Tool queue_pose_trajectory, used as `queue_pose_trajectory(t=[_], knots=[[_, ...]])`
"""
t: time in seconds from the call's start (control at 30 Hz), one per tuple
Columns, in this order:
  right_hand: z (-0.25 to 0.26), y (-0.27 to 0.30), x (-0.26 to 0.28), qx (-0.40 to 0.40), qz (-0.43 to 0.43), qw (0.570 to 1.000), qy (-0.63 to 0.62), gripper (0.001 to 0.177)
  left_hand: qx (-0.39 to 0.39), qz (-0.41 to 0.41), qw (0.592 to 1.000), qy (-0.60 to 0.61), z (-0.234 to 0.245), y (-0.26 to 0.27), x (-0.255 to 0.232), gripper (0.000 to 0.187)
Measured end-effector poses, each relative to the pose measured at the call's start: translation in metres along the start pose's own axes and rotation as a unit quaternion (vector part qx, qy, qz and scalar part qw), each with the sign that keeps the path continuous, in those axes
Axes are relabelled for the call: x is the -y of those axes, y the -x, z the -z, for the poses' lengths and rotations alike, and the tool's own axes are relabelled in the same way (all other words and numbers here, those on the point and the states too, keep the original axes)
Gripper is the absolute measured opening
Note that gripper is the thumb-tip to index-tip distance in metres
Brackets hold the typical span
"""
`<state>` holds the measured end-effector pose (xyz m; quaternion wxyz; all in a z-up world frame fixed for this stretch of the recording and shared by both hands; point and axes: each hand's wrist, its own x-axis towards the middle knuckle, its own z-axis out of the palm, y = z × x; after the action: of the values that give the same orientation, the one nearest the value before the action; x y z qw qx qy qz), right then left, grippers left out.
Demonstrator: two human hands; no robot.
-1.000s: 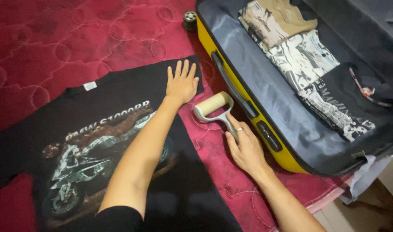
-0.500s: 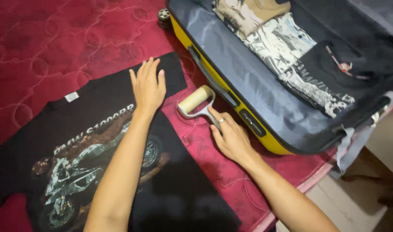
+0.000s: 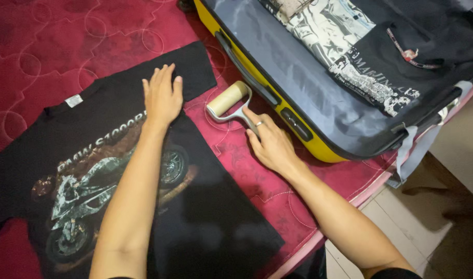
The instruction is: The person smooths a black t-shirt on a red patterned bed and uses a lint roller to remove lint from the shirt's surface. The person repeatedly rolls the lint roller over the shirt while holding it flat with the other hand.
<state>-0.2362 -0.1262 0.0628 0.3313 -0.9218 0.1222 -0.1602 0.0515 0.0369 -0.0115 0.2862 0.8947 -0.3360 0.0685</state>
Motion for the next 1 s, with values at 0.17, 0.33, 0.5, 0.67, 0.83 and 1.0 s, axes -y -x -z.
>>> queue_pose_trajectory(t=[0.17, 0.33, 0.5, 0.67, 0.83, 1.0], knots=[[0.006, -0.003, 0.015, -0.018, 0.016, 1.000, -0.008, 0.055, -0.044, -0.012, 0.997, -0.068, 0.010, 0.008, 0.019, 0.045], [-0.010, -0.028, 0.038, 0.021, 0.064, 0.997, -0.026, 0.055, -0.053, -0.005, 0.994, -0.099, -0.001, 0.019, 0.025, 0.051], [-0.053, -0.104, 0.044, 0.033, -0.001, 0.997, 0.067, 0.056, -0.061, 0.004, 0.993, -0.104, -0.004, 0.023, 0.023, 0.054], [-0.084, -0.167, 0.040, 0.025, -0.037, 0.993, 0.112, 0.055, -0.050, 0.018, 0.994, -0.093, -0.004, 0.021, 0.021, 0.055], [-0.074, -0.184, 0.041, 0.139, -0.054, 0.967, 0.208, 0.055, -0.062, 0.020, 0.995, -0.077, -0.001, 0.018, 0.022, 0.055], [-0.080, -0.193, 0.038, 0.135, -0.022, 0.969, 0.207, 0.048, -0.059, 0.021, 0.996, -0.069, -0.009, 0.031, 0.022, 0.054]])
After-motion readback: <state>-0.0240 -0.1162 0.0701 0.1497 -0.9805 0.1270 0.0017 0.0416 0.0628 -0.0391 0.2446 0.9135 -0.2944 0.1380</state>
